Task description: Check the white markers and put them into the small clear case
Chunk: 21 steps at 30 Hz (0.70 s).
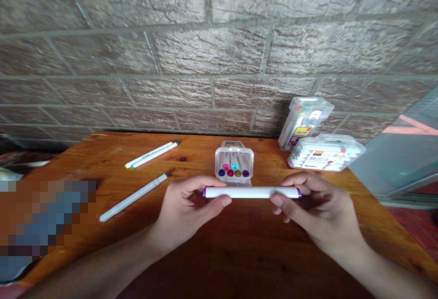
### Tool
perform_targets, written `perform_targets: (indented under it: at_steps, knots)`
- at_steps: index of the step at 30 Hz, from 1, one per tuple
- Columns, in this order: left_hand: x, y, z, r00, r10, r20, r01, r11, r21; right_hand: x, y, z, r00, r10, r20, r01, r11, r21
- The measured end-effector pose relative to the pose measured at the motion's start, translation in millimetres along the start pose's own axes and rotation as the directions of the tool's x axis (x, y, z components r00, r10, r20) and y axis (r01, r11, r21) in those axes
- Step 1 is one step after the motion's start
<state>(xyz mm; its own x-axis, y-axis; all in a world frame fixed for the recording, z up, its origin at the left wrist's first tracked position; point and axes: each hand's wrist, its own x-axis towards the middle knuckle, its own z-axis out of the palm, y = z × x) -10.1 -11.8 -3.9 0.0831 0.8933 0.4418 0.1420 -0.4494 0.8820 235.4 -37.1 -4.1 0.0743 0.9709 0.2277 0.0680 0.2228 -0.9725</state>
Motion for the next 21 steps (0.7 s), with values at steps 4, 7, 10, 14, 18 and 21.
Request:
perform_targets:
  at_steps: [4, 7, 10, 14, 18, 21]
  knots:
    - [0.5, -1.0, -0.6, 1.0, -0.003, 0.023, 0.003, 1.0, -0.007, 0.1, -1.1, -0.4, 0.999, 0.028, 0.02, -0.028, 1.0, -0.003]
    - [0.3, -1.7, -1.1, 0.999, -0.001, 0.044, 0.001, 1.0, -0.006, 0.2, -2.0, -0.5, 0.999, 0.028, 0.03, -0.028, 1.0, -0.003]
    - [0.2, -1.8, -1.6, 0.998, 0.01, 0.056, -0.01, 1.0, -0.008, 0.1, -3.2, -0.4, 0.999, 0.01, 0.032, -0.009, 1.0, -0.006]
    - [-0.1, -1.4, -2.4, 0.998, 0.002, 0.056, -0.002, 1.0, 0.011, -0.4, -4.1, -1.1, 0.999, -0.012, 0.044, 0.013, 0.999, -0.032]
    - [-0.6, -0.8, -1.9, 0.998, -0.009, 0.057, 0.009, 1.0, -0.004, -0.4, -3.2, -2.4, 0.998, -0.034, 0.052, 0.038, 0.997, -0.061]
    - [-0.4, -0.1, -1.1, 0.997, -0.037, 0.062, 0.038, 0.999, -0.025, 0.1, -1.9, -2.8, 0.998, -0.048, 0.046, 0.051, 0.997, -0.063]
